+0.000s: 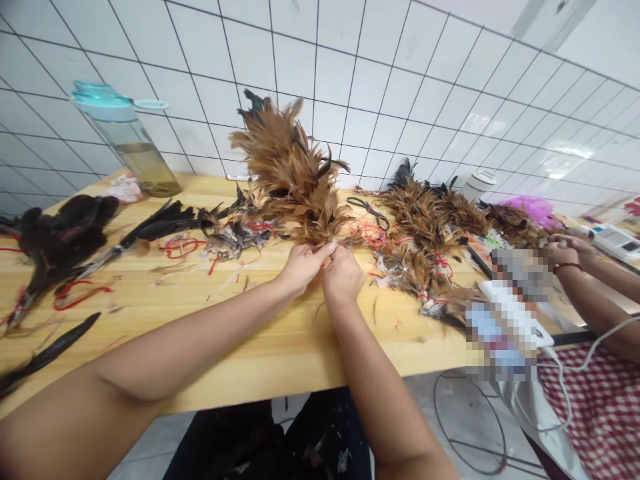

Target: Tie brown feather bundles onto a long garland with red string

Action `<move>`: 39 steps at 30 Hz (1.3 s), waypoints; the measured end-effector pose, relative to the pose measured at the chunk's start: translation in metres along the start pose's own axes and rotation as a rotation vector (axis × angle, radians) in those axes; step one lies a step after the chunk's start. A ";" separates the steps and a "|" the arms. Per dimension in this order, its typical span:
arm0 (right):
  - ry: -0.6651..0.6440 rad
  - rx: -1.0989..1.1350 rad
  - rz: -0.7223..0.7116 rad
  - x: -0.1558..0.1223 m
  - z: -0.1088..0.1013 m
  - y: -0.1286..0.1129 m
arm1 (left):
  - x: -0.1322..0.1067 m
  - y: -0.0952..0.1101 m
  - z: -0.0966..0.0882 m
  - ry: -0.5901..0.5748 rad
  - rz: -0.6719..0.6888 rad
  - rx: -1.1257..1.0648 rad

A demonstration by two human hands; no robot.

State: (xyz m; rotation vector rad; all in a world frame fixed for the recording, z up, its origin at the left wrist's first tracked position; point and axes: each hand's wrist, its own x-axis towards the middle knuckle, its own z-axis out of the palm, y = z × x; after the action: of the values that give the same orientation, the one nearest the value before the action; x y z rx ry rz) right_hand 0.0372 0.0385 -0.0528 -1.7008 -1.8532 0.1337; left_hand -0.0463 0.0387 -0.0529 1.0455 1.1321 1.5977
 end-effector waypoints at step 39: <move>-0.275 1.097 0.192 0.021 0.012 0.039 | 0.005 -0.004 -0.009 -0.121 0.012 0.286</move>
State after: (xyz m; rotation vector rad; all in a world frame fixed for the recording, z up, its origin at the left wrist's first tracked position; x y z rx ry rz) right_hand 0.0651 0.0685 -0.0731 -1.0609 -1.3170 1.2535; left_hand -0.0551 0.0429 -0.0580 1.3181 1.2978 1.3869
